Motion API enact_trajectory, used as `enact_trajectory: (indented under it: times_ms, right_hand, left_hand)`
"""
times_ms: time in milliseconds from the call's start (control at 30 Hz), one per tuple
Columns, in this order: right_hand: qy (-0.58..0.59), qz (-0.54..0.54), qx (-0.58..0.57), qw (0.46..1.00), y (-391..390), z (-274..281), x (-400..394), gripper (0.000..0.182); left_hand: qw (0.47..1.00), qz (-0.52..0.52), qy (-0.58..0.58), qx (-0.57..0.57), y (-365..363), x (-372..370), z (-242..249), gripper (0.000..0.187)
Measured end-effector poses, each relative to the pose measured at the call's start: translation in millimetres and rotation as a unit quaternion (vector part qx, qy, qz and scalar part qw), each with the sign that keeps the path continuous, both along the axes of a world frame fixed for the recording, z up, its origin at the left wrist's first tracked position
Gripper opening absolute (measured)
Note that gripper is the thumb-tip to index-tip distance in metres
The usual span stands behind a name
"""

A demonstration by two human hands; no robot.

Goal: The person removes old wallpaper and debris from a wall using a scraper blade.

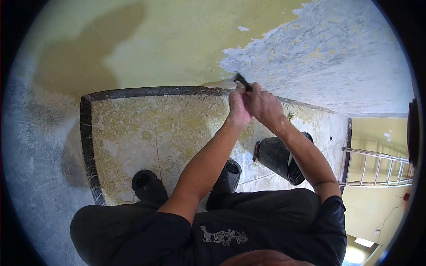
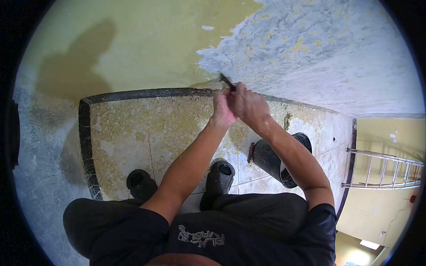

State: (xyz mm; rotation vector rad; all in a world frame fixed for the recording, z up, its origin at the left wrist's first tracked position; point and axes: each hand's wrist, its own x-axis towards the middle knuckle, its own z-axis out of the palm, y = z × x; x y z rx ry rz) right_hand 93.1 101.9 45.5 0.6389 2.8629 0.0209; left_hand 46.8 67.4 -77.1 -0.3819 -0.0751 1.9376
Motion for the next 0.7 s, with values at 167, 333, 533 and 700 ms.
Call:
enact_trajectory:
  times_ms: [167, 333, 533, 700]
  right_hand:
    - [0.040, 0.087, 0.000, 0.995, -8, -31, -17, 0.029]
    - [0.029, 0.031, -0.004, 0.999, 0, -17, -6, 0.029]
    - [-0.014, 0.019, 0.050, 0.998, -8, 5, -9, 0.020]
    - [0.007, 0.025, 0.040, 0.999, -8, -9, -9, 0.019]
  left_hand:
    - [0.999, 0.048, -0.016, 0.020, -24, -22, -17, 0.031]
    - [1.000, -0.004, -0.005, 0.011, -8, -7, -4, 0.033]
    - [0.999, -0.018, -0.005, 0.028, -5, -4, 12, 0.032]
    - [0.999, -0.003, 0.006, 0.040, -9, -4, 3, 0.032]
